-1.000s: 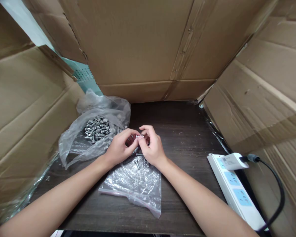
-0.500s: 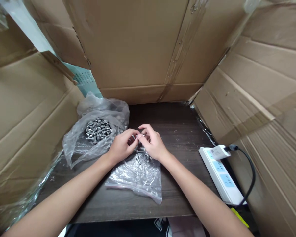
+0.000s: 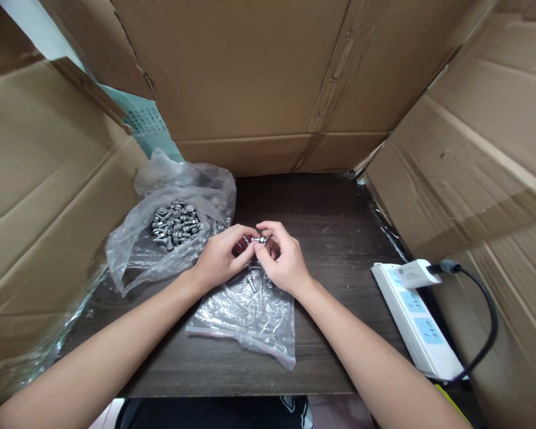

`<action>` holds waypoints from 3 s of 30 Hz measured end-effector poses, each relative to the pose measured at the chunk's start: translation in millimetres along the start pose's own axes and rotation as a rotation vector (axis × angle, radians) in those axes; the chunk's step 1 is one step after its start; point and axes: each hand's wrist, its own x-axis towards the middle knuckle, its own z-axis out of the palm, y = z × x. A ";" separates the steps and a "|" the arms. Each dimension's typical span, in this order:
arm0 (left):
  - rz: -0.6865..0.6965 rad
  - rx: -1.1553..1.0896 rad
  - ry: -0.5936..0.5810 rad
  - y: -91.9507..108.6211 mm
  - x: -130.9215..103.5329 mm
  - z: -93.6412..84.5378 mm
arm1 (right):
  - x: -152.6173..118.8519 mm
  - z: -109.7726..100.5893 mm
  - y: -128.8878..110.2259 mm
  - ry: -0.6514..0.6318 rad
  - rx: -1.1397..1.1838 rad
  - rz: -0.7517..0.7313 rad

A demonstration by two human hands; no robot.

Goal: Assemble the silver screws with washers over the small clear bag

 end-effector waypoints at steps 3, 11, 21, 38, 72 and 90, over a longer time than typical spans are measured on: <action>0.007 -0.021 -0.014 0.9 0.1 0.6 | -1.3 -2.4 -1.5 -0.029 0.000 0.009; 0.029 -0.016 -0.009 0.7 0.8 0.7 | -0.7 -3.0 -3.6 0.009 -0.014 -0.009; 0.027 -0.026 0.020 1.9 0.6 1.0 | -0.6 -3.2 -8.3 -0.024 -0.005 0.048; 0.043 -0.015 -0.013 1.7 0.4 0.4 | -0.5 -3.7 -7.1 -0.053 -0.009 0.060; 0.026 -0.048 0.003 2.3 0.8 1.5 | -1.1 -3.3 -6.7 -0.045 0.059 0.120; 0.007 -0.053 0.000 1.9 -0.5 1.8 | -3.6 -1.1 -5.1 -0.041 0.062 0.077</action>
